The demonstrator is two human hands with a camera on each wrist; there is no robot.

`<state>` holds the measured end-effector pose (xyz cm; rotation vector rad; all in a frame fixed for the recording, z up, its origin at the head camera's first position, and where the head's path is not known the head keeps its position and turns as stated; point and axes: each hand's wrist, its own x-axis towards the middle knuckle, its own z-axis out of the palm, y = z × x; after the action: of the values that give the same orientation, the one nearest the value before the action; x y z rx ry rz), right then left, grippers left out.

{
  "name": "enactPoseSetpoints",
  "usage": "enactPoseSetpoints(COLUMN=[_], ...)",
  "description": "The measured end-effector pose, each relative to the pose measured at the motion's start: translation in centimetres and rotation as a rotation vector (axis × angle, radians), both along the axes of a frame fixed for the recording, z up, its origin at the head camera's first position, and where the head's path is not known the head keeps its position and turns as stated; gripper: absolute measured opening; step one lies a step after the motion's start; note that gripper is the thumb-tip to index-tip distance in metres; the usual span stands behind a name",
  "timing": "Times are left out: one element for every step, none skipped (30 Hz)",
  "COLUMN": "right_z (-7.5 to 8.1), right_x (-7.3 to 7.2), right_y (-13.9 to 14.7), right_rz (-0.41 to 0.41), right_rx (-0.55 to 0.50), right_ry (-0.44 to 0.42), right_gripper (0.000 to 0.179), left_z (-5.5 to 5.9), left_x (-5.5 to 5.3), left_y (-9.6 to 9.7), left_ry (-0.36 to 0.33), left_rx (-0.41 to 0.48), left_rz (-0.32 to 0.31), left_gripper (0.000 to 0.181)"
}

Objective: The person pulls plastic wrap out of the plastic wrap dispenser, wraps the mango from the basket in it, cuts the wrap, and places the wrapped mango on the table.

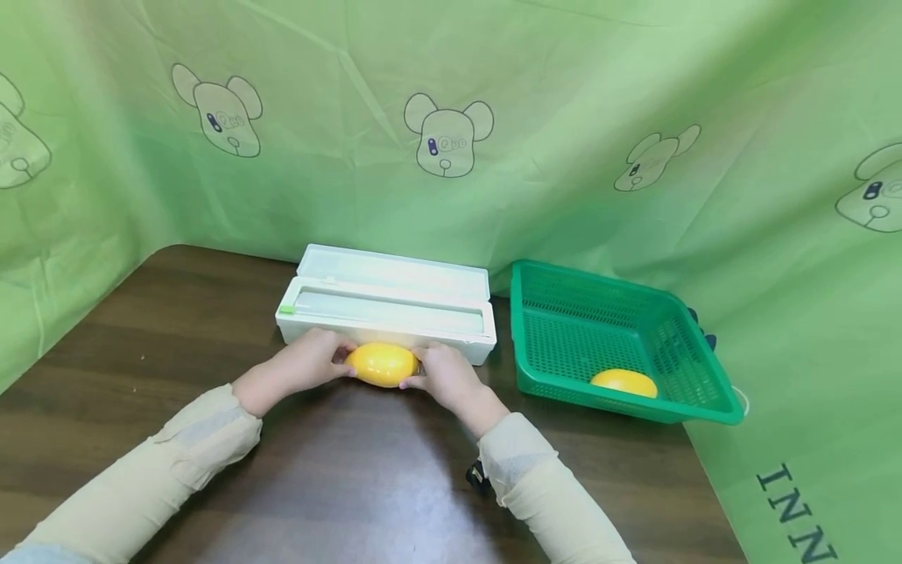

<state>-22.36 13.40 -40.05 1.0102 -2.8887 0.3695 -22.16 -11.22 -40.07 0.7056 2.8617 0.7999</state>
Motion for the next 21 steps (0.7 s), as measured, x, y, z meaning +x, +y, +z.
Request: enactPoseSetpoints(right_z=[0.0, -0.1, -0.1, 0.0, 0.0, 0.0, 0.0, 0.0, -0.1, -0.1, -0.1, -0.2, -0.3, -0.3, -0.4, -0.5, -0.5, -0.5, -0.6, -0.6, -0.6], right_x=[0.1, 0.2, 0.2, 0.3, 0.4, 0.4, 0.5, 0.5, 0.6, 0.6, 0.7, 0.7, 0.8, 0.8, 0.8, 0.9, 0.9, 0.9, 0.9, 0.9, 0.9], right_y=[-0.1, -0.1, -0.2, -0.2, -0.3, -0.3, -0.4, -0.4, -0.4, -0.4, -0.4, -0.3, -0.2, -0.2, -0.1, -0.1, 0.0, 0.0, 0.0, 0.0, 0.0], right_rz=[-0.007, -0.015, -0.021, -0.027, -0.032, -0.036, -0.039, -0.039, -0.036, -0.034, -0.030, -0.029, -0.025, -0.021, -0.019, -0.017, -0.016, -0.015, -0.013, -0.011, -0.011], right_rx=[0.008, 0.015, 0.021, 0.023, 0.023, 0.024, 0.024, 0.021, 0.018, 0.015, 0.014, 0.011, 0.006, 0.001, -0.004, -0.008, -0.009, -0.011, -0.010, -0.009, -0.008], right_ry=[0.002, 0.004, 0.008, 0.010, 0.016, 0.025, 0.029, 0.036, 0.044, 0.055, 0.069, 0.080, 0.095, 0.111, 0.126, 0.138, 0.148, 0.155, 0.164, 0.169, 0.172], right_gripper=[0.041, 0.042, 0.043, 0.044, 0.046, 0.047, 0.049, 0.050, 0.051, 0.052, 0.052, 0.053, 0.053, 0.054, 0.054, 0.055, 0.056, 0.056, 0.056, 0.056, 0.056], left_z=[-0.1, -0.2, -0.3, -0.3, -0.2, -0.1, 0.0, 0.2, 0.4, 0.7, 0.9, 1.2, 1.6, 1.9, 2.2, 2.4, 2.6, 2.8, 3.0, 3.0, 3.1], left_x=[0.1, 0.2, 0.3, 0.4, 0.5, 0.6, 0.7, 0.8, 0.9, 1.0, 1.0, 1.1, 1.1, 1.1, 1.0, 0.9, 0.8, 0.7, 0.5, 0.4, 0.2], left_y=[0.0, 0.0, 0.0, -0.1, -0.1, -0.2, -0.3, -0.4, -0.6, -0.8, -1.1, -1.3, -1.7, -2.0, -2.4, -2.9, -3.3, -3.8, -4.3, -4.8, -5.2], left_ry=[0.007, 0.016, 0.027, 0.035, 0.040, 0.039, 0.044, 0.045, 0.049, 0.046, 0.045, 0.049, 0.054, 0.070, 0.087, 0.103, 0.124, 0.141, 0.159, 0.178, 0.180], left_rx=[0.006, 0.011, 0.019, 0.029, 0.040, 0.051, 0.062, 0.073, 0.079, 0.086, 0.098, 0.107, 0.122, 0.134, 0.147, 0.166, 0.182, 0.192, 0.199, 0.197, 0.195], left_rz=[0.000, -0.001, -0.002, 0.001, 0.003, 0.006, 0.005, 0.017, 0.031, 0.047, 0.062, 0.083, 0.103, 0.124, 0.141, 0.155, 0.173, 0.193, 0.207, 0.221, 0.238], left_gripper=[0.010, 0.010, 0.010, 0.011, 0.012, 0.012, 0.013, 0.015, 0.017, 0.020, 0.023, 0.026, 0.030, 0.033, 0.034, 0.036, 0.036, 0.037, 0.039, 0.040, 0.044])
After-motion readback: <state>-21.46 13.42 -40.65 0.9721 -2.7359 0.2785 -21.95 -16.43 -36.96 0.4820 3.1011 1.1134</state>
